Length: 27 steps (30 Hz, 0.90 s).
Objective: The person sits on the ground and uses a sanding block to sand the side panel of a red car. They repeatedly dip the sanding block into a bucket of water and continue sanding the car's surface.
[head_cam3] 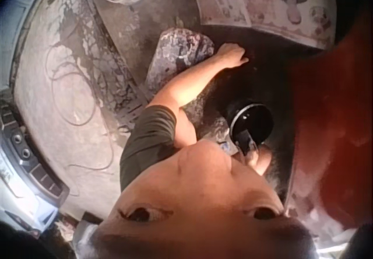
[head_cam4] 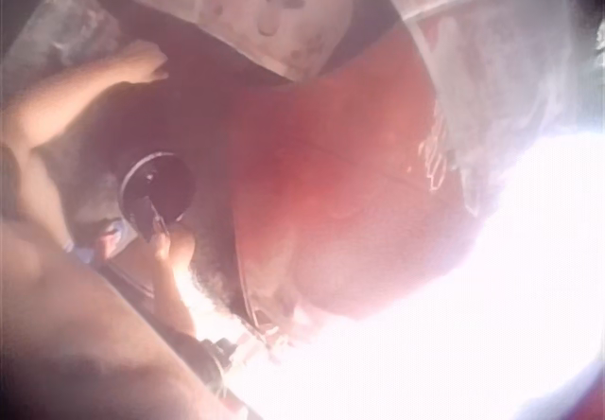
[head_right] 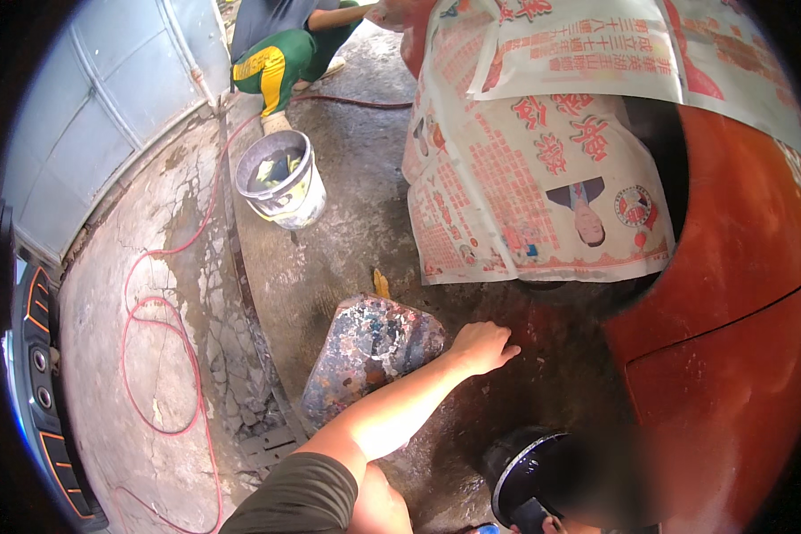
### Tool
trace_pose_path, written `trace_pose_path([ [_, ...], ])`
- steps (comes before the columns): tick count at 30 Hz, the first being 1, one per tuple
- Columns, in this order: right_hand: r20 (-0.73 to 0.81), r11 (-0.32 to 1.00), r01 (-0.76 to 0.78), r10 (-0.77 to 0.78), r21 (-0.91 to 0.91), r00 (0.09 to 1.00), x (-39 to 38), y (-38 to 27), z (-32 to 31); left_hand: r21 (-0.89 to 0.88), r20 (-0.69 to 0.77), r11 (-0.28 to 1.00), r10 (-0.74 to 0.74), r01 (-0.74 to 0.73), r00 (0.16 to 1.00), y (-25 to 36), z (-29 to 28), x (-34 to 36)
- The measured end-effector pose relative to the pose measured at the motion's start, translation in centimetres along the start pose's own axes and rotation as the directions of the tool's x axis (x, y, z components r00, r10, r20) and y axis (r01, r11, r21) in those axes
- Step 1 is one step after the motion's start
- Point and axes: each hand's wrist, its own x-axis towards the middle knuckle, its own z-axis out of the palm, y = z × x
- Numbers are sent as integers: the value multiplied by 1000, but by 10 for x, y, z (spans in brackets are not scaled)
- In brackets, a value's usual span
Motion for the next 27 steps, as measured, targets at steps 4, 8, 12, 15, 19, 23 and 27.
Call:
trace_pose_path([
  [4,-92,991,136,-137,-18,986,-15,1,-34,1,18,1000,-23,23,1000,1,0,-1],
  [8,-74,950,275,-267,150,961,-33,-21,-28,-26,-6,1000,-4,3,1000,0,-2,-3],
  [12,-16,928,370,-371,-36,929,-42,-59,14,-57,-18,998,-2,1,1000,1,-4,-5],
  [15,-46,739,656,-669,-155,742,-33,-84,61,-229,40,968,111,-99,993,9,-4,-6],
  [19,-171,671,737,-718,89,674,-3,-105,133,-797,379,602,439,46,815,23,-1,-12],
  [23,-140,657,718,-708,232,693,30,-114,188,-878,408,442,496,182,767,26,-2,-15],
  [27,0,741,672,-672,-17,741,48,-119,205,-841,380,530,434,110,817,19,-2,-8],
])
